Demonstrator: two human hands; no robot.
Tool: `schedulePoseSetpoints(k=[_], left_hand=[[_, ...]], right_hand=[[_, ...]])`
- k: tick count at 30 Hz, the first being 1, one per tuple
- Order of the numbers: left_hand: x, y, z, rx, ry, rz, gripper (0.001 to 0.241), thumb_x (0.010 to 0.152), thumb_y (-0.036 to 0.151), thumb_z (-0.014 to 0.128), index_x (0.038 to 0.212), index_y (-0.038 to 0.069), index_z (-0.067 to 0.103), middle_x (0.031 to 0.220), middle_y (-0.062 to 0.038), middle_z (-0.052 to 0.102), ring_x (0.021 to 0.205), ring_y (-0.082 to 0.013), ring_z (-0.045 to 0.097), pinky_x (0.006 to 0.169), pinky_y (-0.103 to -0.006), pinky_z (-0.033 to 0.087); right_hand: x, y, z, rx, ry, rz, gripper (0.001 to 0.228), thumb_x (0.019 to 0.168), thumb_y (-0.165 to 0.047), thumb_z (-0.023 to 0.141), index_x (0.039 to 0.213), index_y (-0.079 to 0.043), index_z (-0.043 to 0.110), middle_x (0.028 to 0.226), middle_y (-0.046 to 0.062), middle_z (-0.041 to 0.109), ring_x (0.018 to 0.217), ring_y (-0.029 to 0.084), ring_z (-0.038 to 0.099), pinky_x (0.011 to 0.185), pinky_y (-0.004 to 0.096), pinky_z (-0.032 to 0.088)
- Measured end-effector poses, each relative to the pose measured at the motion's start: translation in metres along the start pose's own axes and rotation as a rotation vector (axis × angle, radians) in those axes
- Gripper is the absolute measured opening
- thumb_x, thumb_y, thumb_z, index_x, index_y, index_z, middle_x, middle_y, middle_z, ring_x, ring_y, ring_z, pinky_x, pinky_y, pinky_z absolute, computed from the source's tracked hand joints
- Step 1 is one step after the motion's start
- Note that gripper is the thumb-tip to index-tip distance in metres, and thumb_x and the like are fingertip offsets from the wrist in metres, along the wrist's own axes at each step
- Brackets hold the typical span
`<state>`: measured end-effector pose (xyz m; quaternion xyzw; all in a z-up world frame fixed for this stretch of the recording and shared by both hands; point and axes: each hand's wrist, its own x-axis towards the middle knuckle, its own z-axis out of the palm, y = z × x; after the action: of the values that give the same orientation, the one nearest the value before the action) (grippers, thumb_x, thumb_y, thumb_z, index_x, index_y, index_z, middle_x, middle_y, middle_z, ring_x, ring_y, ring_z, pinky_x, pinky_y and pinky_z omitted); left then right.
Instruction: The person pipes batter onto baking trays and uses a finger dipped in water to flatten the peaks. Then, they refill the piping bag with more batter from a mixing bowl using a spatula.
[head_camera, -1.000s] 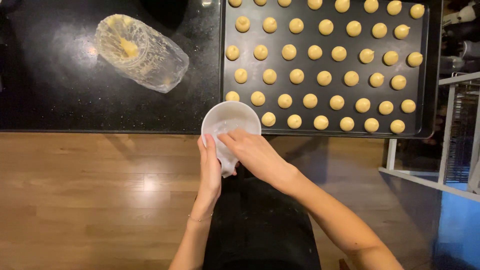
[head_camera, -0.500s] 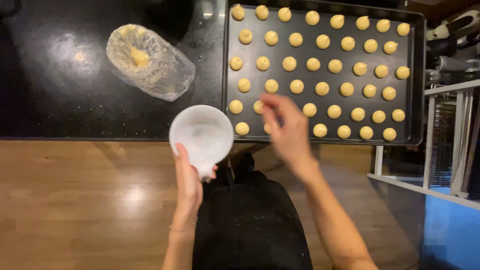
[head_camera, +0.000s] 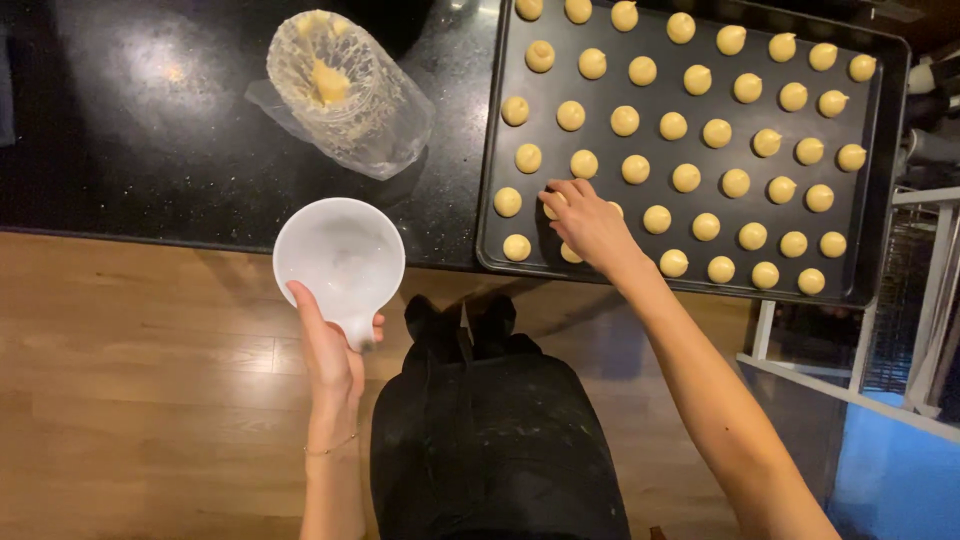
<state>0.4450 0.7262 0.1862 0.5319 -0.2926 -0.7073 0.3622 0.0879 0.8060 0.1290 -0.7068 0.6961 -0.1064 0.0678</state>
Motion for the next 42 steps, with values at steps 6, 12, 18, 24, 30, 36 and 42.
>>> schedulePoseSetpoints(k=[6,12,18,24,30,36,42], left_hand=[[0.006,-0.005,-0.002,-0.026,-0.008,-0.007,0.076,0.101,0.067,0.027,0.143,0.005,0.043,0.11,-0.013,0.067,0.068,-0.0192,0.063,0.054,-0.0309,0.049],[0.009,-0.005,-0.002,-0.027,-0.005,0.0,0.077,0.102,0.067,0.027,0.142,0.004,0.044,0.109,-0.013,0.068,0.069,-0.0192,0.063,0.055,-0.0307,0.049],[0.015,-0.005,-0.012,-0.095,0.011,-0.054,0.078,0.102,0.068,0.028,0.142,0.003,0.046,0.105,-0.013,0.067,0.069,-0.0191,0.063,0.055,-0.0316,0.049],[0.026,-0.007,-0.029,-0.249,-0.016,-0.067,0.076,0.101,0.068,0.031,0.14,0.006,0.047,0.103,-0.01,0.066,0.067,-0.0182,0.06,0.053,-0.0302,0.046],[0.032,0.002,-0.032,-0.318,0.032,-0.068,0.074,0.101,0.068,0.031,0.136,0.005,0.051,0.097,-0.01,0.066,0.066,-0.0172,0.06,0.051,-0.0288,0.045],[0.025,0.011,-0.037,-0.357,0.063,-0.075,0.072,0.101,0.065,0.032,0.13,0.003,0.054,0.091,-0.01,0.066,0.063,-0.0179,0.059,0.049,-0.0295,0.045],[0.023,0.009,-0.042,-0.363,0.046,-0.084,0.071,0.102,0.064,0.032,0.129,0.002,0.055,0.092,-0.011,0.066,0.063,-0.0179,0.059,0.049,-0.0294,0.045]], right_hand=[[-0.005,0.005,0.012,-0.038,0.006,-0.012,0.04,0.084,-0.003,0.074,0.124,-0.004,0.065,0.124,0.005,0.063,0.114,0.026,0.059,0.081,0.036,0.058],[-0.007,0.007,0.019,-0.035,-0.098,0.059,0.032,0.083,-0.004,0.075,0.114,-0.005,0.067,0.11,0.006,0.062,0.104,0.026,0.061,0.084,0.038,0.057],[0.009,0.022,-0.013,0.546,-0.21,0.294,0.024,0.083,-0.009,0.078,0.104,-0.002,0.073,0.098,0.008,0.072,0.09,0.023,0.071,0.079,0.033,0.057],[0.038,0.0,-0.109,0.952,-0.027,0.376,0.025,0.091,-0.008,0.075,0.114,0.0,0.07,0.116,0.003,0.073,0.101,0.013,0.069,0.087,0.029,0.059],[0.138,-0.107,-0.122,0.816,0.311,-0.117,0.037,0.096,-0.005,0.078,0.13,-0.004,0.067,0.131,0.008,0.064,0.12,0.018,0.067,0.105,0.036,0.062],[0.187,-0.162,-0.058,0.197,0.402,-0.291,0.056,0.096,-0.018,0.075,0.146,-0.001,0.054,0.135,0.013,0.064,0.131,0.031,0.059,0.122,0.057,0.03],[0.174,-0.163,-0.06,0.147,0.581,-0.269,0.04,0.106,-0.023,0.065,0.142,-0.009,0.058,0.132,0.012,0.066,0.13,0.03,0.058,0.118,0.046,0.041]])
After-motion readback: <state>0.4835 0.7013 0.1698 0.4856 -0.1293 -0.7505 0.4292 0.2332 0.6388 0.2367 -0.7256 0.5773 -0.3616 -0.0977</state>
